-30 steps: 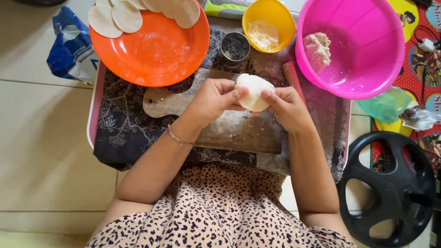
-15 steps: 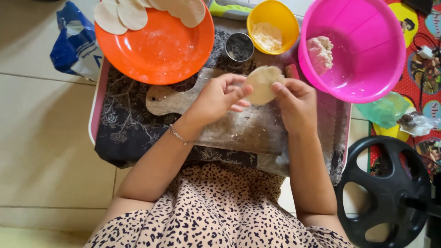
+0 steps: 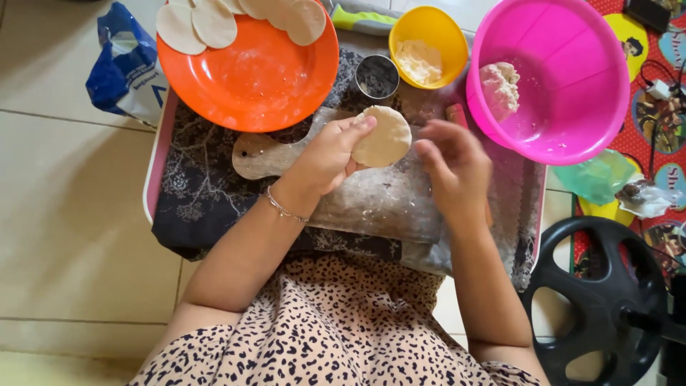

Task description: Preparing dough wrappers by rolling out dough balls and cutting them into circular shapes using a cutter.

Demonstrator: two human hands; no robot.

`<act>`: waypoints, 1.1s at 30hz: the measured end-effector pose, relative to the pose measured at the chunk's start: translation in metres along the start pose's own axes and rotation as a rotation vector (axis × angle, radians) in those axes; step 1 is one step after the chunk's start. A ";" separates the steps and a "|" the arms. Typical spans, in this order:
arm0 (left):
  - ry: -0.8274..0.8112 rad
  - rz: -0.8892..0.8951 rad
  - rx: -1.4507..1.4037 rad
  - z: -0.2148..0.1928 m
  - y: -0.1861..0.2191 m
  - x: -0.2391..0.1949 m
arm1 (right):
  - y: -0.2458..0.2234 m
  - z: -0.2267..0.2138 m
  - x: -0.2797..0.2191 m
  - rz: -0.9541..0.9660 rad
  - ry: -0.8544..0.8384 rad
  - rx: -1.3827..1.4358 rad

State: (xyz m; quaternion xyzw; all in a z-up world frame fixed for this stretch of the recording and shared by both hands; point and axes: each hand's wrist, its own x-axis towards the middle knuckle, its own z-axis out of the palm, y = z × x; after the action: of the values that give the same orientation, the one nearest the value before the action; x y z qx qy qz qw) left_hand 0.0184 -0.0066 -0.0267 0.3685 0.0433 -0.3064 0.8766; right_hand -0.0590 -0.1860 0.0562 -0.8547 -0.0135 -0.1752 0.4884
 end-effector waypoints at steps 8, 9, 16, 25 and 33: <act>0.009 -0.045 0.032 0.003 -0.001 -0.004 | 0.050 0.021 0.003 0.388 -0.282 0.576; 0.010 -0.052 0.037 0.003 0.000 -0.003 | 0.047 0.023 0.005 0.399 -0.273 0.603; -0.023 -0.029 0.036 0.022 0.011 -0.024 | 0.042 0.015 0.008 0.378 -0.240 0.547; 0.072 0.233 -0.155 0.024 0.044 -0.040 | 0.012 -0.004 0.134 -0.177 -0.358 -0.373; 0.088 0.257 -0.397 0.022 0.048 -0.040 | 0.120 0.028 0.202 -0.122 -0.617 -1.083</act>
State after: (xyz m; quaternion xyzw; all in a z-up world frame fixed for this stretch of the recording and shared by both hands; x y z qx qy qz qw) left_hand 0.0102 0.0244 0.0311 0.2047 0.0937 -0.1616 0.9608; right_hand 0.1615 -0.2545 0.0068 -0.9899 -0.1121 0.0701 -0.0515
